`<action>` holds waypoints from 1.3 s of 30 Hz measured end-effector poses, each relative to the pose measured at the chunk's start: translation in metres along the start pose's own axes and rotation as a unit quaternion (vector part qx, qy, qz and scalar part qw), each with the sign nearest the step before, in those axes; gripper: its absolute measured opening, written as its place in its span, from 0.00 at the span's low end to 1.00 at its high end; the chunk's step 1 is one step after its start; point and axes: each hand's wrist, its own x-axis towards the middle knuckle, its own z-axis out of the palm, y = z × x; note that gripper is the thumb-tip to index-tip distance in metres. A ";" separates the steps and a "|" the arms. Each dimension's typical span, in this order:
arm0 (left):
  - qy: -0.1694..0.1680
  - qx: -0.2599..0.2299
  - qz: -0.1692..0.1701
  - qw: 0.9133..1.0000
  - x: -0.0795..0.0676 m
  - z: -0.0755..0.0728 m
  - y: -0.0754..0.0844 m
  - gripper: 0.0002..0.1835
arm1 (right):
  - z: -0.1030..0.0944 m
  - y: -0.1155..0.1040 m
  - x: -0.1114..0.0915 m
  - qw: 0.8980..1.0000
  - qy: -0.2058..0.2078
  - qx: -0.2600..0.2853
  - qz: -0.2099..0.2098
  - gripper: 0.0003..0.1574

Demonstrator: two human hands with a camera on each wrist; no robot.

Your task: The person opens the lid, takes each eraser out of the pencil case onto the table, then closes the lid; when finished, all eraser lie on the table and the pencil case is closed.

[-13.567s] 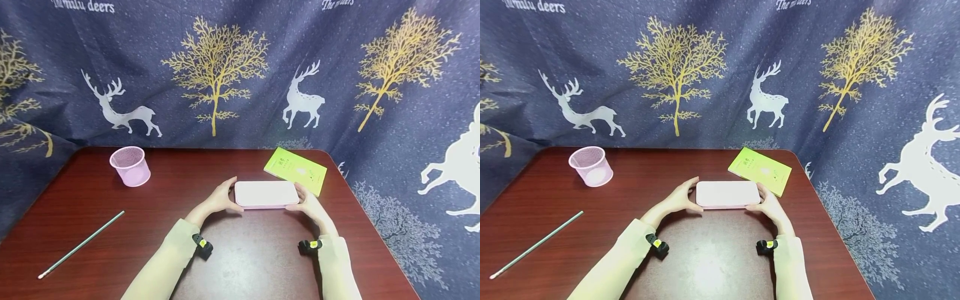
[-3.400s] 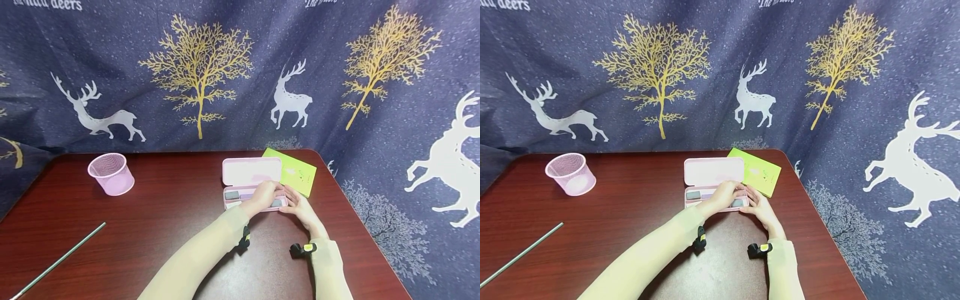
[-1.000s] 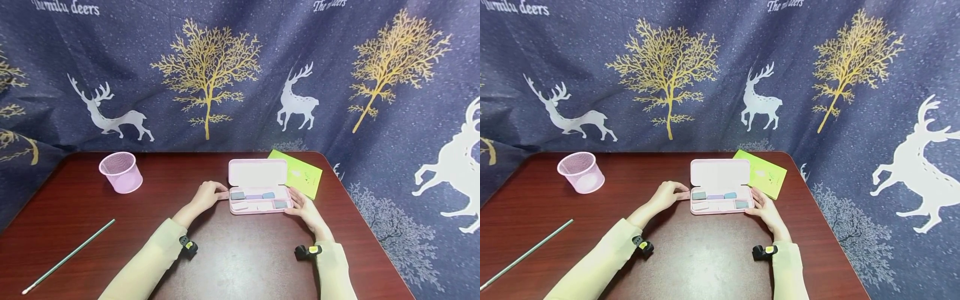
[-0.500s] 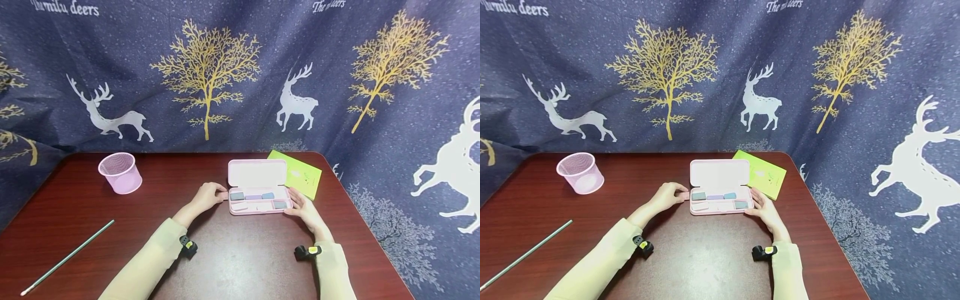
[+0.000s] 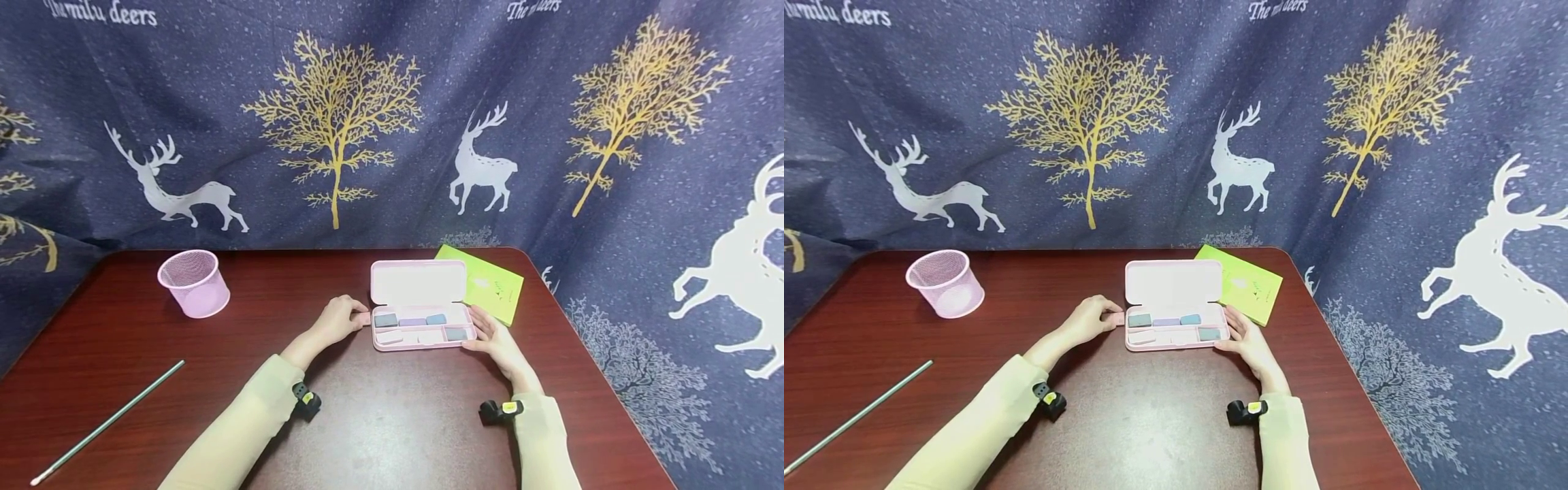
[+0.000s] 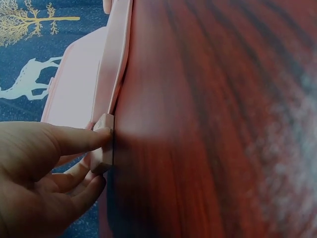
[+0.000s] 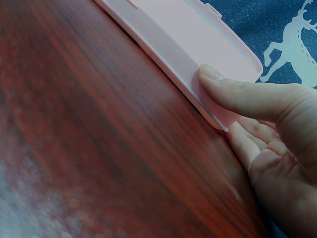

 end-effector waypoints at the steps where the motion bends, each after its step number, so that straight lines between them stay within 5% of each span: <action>1: -0.002 0.003 0.005 1.000 0.000 0.000 0.000 0.11 | 0.000 0.000 0.000 1.000 0.000 -0.001 0.000 0.56; 22: -0.003 -0.039 -0.018 0.999 0.002 0.000 -0.008 0.17 | -0.001 0.001 0.000 1.000 0.004 0.008 0.012 0.56; 35: 0.064 -0.086 0.006 0.994 0.014 0.006 0.032 0.12 | 0.000 0.001 0.000 1.000 0.001 0.011 0.011 0.56; 39: 0.055 -0.100 0.002 0.993 0.020 0.015 0.044 0.11 | 0.000 0.001 0.000 1.000 0.001 0.014 0.011 0.56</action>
